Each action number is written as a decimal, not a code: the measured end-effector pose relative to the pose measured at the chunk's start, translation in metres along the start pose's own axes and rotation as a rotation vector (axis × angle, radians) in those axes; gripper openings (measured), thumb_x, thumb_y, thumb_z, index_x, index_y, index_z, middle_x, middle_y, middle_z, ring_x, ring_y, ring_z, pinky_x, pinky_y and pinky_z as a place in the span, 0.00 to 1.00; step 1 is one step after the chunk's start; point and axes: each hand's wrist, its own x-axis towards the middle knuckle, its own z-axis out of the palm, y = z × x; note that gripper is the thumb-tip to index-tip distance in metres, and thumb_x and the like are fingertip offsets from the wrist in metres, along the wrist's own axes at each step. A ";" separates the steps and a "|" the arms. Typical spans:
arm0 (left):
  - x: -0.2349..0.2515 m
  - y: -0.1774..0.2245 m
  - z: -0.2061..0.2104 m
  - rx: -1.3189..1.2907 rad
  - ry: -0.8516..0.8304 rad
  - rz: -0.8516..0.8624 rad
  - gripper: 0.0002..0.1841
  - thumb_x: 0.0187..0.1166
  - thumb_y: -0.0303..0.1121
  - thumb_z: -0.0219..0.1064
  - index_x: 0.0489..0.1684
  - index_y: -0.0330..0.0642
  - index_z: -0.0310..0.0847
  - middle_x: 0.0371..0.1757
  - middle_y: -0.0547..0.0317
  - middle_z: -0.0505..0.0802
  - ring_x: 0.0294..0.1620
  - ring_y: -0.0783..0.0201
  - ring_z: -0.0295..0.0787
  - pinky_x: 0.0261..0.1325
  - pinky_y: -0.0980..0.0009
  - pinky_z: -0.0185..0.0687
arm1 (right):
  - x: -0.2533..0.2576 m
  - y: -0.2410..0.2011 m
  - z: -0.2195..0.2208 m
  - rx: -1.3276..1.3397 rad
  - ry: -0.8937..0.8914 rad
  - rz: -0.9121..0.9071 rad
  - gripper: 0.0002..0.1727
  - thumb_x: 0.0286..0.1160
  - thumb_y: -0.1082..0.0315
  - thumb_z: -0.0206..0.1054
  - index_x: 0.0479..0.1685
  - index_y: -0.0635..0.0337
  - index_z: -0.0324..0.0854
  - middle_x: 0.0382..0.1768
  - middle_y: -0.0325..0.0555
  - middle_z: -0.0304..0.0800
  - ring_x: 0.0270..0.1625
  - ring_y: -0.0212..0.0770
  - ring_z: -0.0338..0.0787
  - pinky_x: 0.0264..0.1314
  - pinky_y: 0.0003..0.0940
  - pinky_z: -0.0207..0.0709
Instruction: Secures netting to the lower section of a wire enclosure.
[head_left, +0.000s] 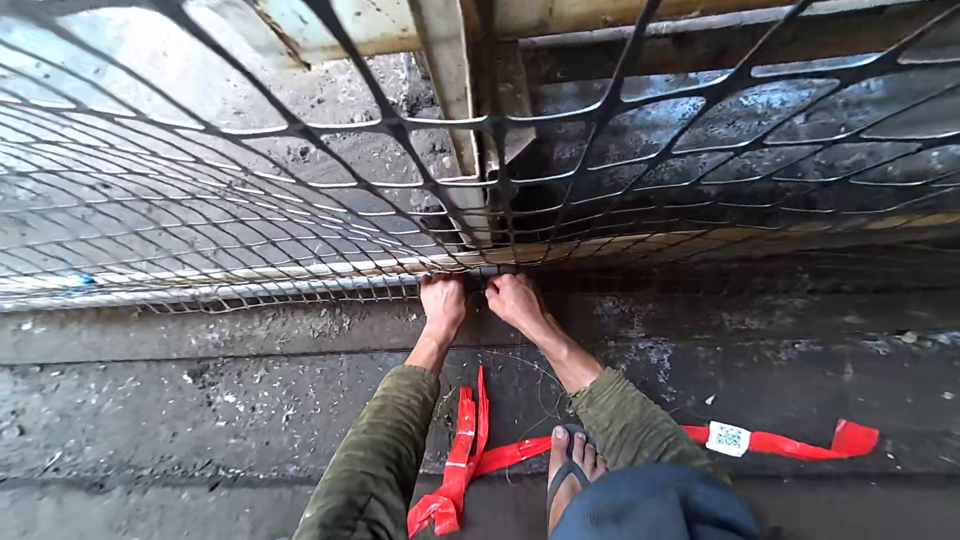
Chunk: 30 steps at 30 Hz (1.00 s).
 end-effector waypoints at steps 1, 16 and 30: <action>-0.003 0.001 0.001 0.007 -0.005 -0.002 0.16 0.80 0.39 0.66 0.39 0.33 0.91 0.42 0.39 0.96 0.53 0.40 0.93 0.66 0.41 0.75 | -0.001 0.001 0.000 0.020 -0.001 0.006 0.19 0.89 0.60 0.54 0.58 0.59 0.89 0.58 0.57 0.93 0.68 0.53 0.89 0.72 0.54 0.77; -0.008 0.007 -0.009 -0.205 -0.262 -0.122 0.22 0.83 0.37 0.63 0.71 0.33 0.78 0.63 0.34 0.90 0.64 0.37 0.89 0.67 0.41 0.82 | -0.006 -0.002 0.019 0.048 0.050 0.001 0.20 0.88 0.61 0.53 0.55 0.59 0.90 0.56 0.57 0.93 0.66 0.53 0.89 0.70 0.54 0.78; -0.022 0.005 -0.014 -0.191 -0.342 -0.127 0.27 0.88 0.42 0.52 0.86 0.44 0.67 0.81 0.42 0.80 0.68 0.38 0.87 0.64 0.38 0.82 | -0.020 -0.001 0.028 -0.166 -0.027 -0.026 0.21 0.90 0.61 0.50 0.62 0.59 0.87 0.58 0.59 0.93 0.67 0.57 0.89 0.70 0.58 0.78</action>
